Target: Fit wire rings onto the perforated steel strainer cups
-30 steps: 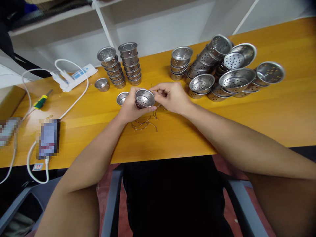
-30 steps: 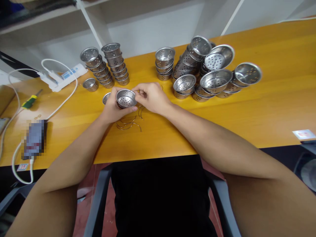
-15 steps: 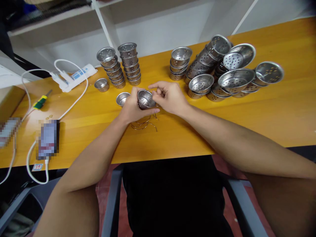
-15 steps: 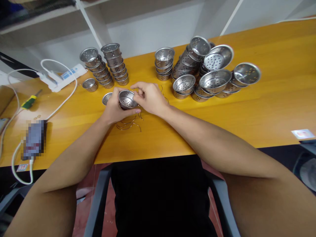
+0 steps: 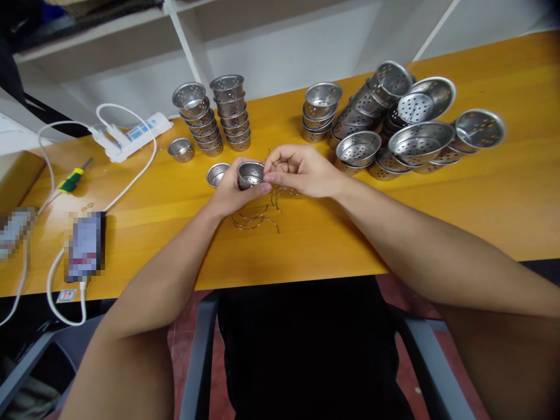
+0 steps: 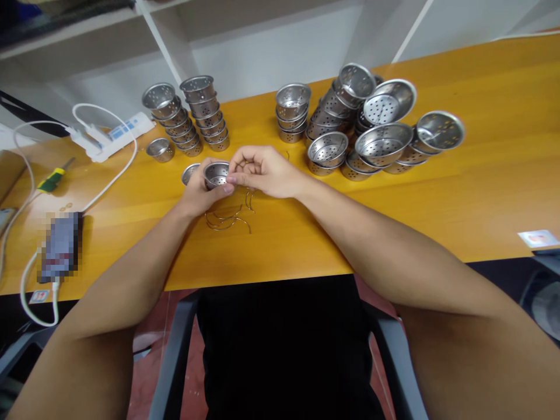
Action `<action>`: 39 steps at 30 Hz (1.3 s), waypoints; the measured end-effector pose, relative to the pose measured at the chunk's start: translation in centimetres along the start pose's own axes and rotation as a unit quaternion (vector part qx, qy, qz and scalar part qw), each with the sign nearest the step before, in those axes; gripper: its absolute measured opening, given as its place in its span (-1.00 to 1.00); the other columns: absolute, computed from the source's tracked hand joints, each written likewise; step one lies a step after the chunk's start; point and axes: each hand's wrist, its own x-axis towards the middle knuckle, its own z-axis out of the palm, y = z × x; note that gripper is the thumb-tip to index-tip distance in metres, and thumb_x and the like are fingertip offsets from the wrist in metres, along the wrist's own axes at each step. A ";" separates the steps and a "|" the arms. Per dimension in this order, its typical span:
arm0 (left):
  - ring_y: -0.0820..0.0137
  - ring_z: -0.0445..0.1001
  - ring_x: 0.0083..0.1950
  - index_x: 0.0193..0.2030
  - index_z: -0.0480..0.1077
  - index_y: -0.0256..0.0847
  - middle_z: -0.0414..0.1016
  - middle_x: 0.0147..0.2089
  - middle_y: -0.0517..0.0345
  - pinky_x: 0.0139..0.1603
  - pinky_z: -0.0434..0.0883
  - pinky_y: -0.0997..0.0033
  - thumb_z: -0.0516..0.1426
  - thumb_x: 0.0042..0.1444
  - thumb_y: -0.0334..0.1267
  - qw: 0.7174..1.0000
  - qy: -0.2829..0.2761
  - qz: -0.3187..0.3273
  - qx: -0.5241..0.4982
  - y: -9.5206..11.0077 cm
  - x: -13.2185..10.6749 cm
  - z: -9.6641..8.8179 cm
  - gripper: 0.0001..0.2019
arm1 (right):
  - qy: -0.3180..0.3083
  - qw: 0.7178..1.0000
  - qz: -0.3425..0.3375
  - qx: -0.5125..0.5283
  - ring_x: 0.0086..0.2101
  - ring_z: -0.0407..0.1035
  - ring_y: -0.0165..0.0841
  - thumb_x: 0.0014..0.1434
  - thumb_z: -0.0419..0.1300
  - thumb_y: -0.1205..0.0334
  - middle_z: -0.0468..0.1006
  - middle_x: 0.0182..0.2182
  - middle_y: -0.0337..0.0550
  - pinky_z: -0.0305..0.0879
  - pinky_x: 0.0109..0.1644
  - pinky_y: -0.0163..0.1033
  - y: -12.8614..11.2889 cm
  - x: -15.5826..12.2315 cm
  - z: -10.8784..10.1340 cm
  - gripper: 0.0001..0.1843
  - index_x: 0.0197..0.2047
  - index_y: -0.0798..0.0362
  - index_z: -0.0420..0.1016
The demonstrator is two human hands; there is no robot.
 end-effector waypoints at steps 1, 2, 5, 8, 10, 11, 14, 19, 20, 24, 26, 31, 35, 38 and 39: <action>0.28 0.70 -0.08 0.22 0.54 -0.02 0.70 0.01 0.13 -0.06 0.67 0.19 0.65 0.13 0.54 1.000 -0.001 0.014 0.009 0.0 0.0 0.0 -0.15 | 0.005 1.000 0.005 0.002 -0.47 0.22 -0.39 0.26 0.79 -0.50 0.44 -0.46 -0.39 0.16 -0.38 -0.18 0.1 0.0 0.1 -0.28 -0.07 -0.09 0.65; 0.26 0.72 -0.07 0.23 0.53 -0.02 0.70 0.02 0.13 -0.04 0.69 0.16 0.67 0.10 0.53 0.999 -0.001 0.030 0.020 -0.1 0.0 -0.1 -0.12 | 0.013 1.000 0.008 0.003 -0.47 0.22 -0.38 0.23 0.80 -0.52 0.44 -0.46 -0.39 0.15 -0.39 -0.17 0.2 0.1 0.2 -0.26 -0.09 -0.10 0.65; 0.22 0.74 -0.04 0.26 0.50 -0.02 0.68 0.05 0.12 0.01 0.72 0.07 0.66 0.12 0.54 0.996 0.009 0.061 0.064 -0.4 -0.1 -0.1 -0.11 | 0.033 0.999 0.014 -0.003 -0.46 0.24 -0.37 0.21 0.79 -0.55 0.45 -0.45 -0.36 0.13 -0.41 -0.16 0.6 0.2 0.7 -0.23 -0.11 -0.09 0.64; 0.22 0.74 -0.02 0.28 0.51 -0.03 0.69 0.07 0.11 0.08 0.73 0.05 0.66 0.15 0.50 0.993 0.018 0.067 0.099 -0.6 -0.1 -0.3 -0.13 | 0.036 0.999 0.001 -0.012 -0.45 0.24 -0.37 0.23 0.78 -0.56 0.45 -0.44 -0.34 0.12 -0.40 -0.17 1.1 0.2 0.9 -0.23 -0.12 -0.08 0.63; 0.21 0.73 -0.02 0.28 0.52 -0.02 0.69 0.07 0.11 0.10 0.73 0.05 0.66 0.16 0.49 0.992 0.021 0.067 0.109 -0.7 -0.1 -0.3 -0.14 | 0.038 0.999 0.000 -0.015 -0.43 0.27 -0.36 0.24 0.77 -0.57 0.48 -0.42 -0.32 0.17 -0.38 -0.17 1.4 0.3 0.9 -0.23 -0.12 -0.08 0.62; 0.21 0.73 -0.02 0.28 0.52 -0.02 0.69 0.07 0.11 0.11 0.73 0.04 0.67 0.16 0.48 0.991 0.021 0.067 0.111 -0.8 -0.1 -0.4 -0.14 | 0.039 0.999 0.003 -0.016 -0.41 0.31 -0.35 0.24 0.77 -0.57 0.50 -0.40 -0.30 0.20 -0.37 -0.17 1.5 0.2 0.9 -0.23 -0.12 -0.09 0.62; 0.21 0.73 -0.03 0.28 0.52 0.00 0.67 0.06 0.13 0.13 0.75 0.00 0.69 0.14 0.45 0.991 0.020 0.065 0.117 -0.8 -0.1 -0.4 -0.15 | 0.037 0.999 0.013 -0.015 -0.39 0.36 -0.33 0.23 0.78 -0.56 0.54 -0.37 -0.26 0.25 -0.34 -0.15 1.5 0.1 0.8 -0.23 -0.12 -0.08 0.63; 0.20 0.73 -0.03 0.30 0.51 0.01 0.64 0.06 0.13 0.13 0.75 -0.03 0.66 0.17 0.48 0.992 0.017 0.079 0.102 -0.8 -0.2 -0.2 -0.15 | 0.028 0.999 0.019 -0.007 -0.38 0.38 -0.33 0.22 0.79 -0.53 0.57 -0.37 -0.25 0.28 -0.32 -0.15 1.4 0.1 0.7 -0.24 -0.13 -0.06 0.65; 0.21 0.73 -0.03 0.29 0.51 0.01 0.64 0.06 0.13 0.10 0.75 -0.02 0.65 0.19 0.50 0.992 0.017 0.081 0.097 -0.8 -0.1 -0.2 -0.16 | 0.026 0.999 0.019 -0.005 -0.38 0.38 -0.33 0.23 0.79 -0.52 0.57 -0.37 -0.25 0.28 -0.32 -0.15 1.4 0.1 0.7 -0.25 -0.13 -0.06 0.65; 0.22 0.73 -0.04 0.27 0.52 -0.01 0.67 0.04 0.13 0.01 0.72 0.06 0.66 0.16 0.50 0.993 0.020 0.063 0.100 -0.5 -0.1 -0.2 -0.14 | 0.019 1.000 0.003 0.003 -0.40 0.35 -0.35 0.24 0.80 -0.50 0.56 -0.39 -0.26 0.21 -0.35 -0.16 1.5 0.2 0.8 -0.26 -0.13 -0.05 0.66; 0.23 0.73 -0.04 0.26 0.52 -0.02 0.68 0.04 0.13 0.00 0.70 0.08 0.69 0.09 0.49 0.993 0.027 0.049 0.102 -0.5 -0.1 -0.1 -0.12 | 0.026 1.000 0.001 -0.005 -0.40 0.35 -0.35 0.24 0.79 -0.51 0.56 -0.39 -0.26 0.21 -0.34 -0.16 1.5 0.1 0.8 -0.26 -0.12 -0.05 0.67; 0.23 0.78 0.00 0.30 0.48 -0.03 0.72 0.07 0.13 0.02 0.71 0.15 0.70 0.07 0.50 0.995 0.048 0.032 0.084 -0.9 0.0 0.0 -0.05 | 0.108 0.987 -0.011 -0.119 -0.36 0.36 -0.36 0.17 0.76 -0.65 0.66 -0.09 -0.16 0.33 -0.32 -0.15 1.7 -0.2 0.5 -0.13 0.09 -0.09 0.75; 0.28 0.78 -0.01 0.33 0.46 -0.04 0.74 0.10 0.11 0.01 0.70 0.21 0.64 0.18 0.51 0.992 0.076 0.042 0.093 -1.2 0.1 -0.3 -0.10 | 0.120 0.969 -0.083 -0.199 -0.25 0.48 -0.27 0.43 0.59 -0.62 0.70 0.04 -0.05 0.52 -0.19 -0.09 2.8 -0.4 0.2 -0.28 0.10 -0.10 0.83; 0.28 0.78 0.01 0.35 0.45 -0.01 0.75 0.13 0.11 0.02 0.70 0.21 0.63 0.21 0.45 0.990 0.086 0.050 0.099 -1.5 0.2 -0.5 -0.14 | 0.096 0.959 -0.120 -0.238 -0.11 0.58 -0.16 0.63 0.46 -0.48 0.73 0.16 0.01 0.63 -0.01 0.01 3.5 -0.5 0.1 -0.41 0.20 -0.13 0.85; 0.27 0.79 0.01 0.36 0.44 0.00 0.75 0.14 0.11 0.03 0.70 0.21 0.63 0.21 0.43 0.990 0.086 0.053 0.101 -1.5 0.2 -0.6 -0.14 | 0.088 0.955 -0.131 -0.252 -0.05 0.60 -0.12 0.65 0.44 -0.44 0.72 0.18 0.03 0.66 0.07 0.06 3.7 -0.5 0.0 -0.44 0.24 -0.13 0.85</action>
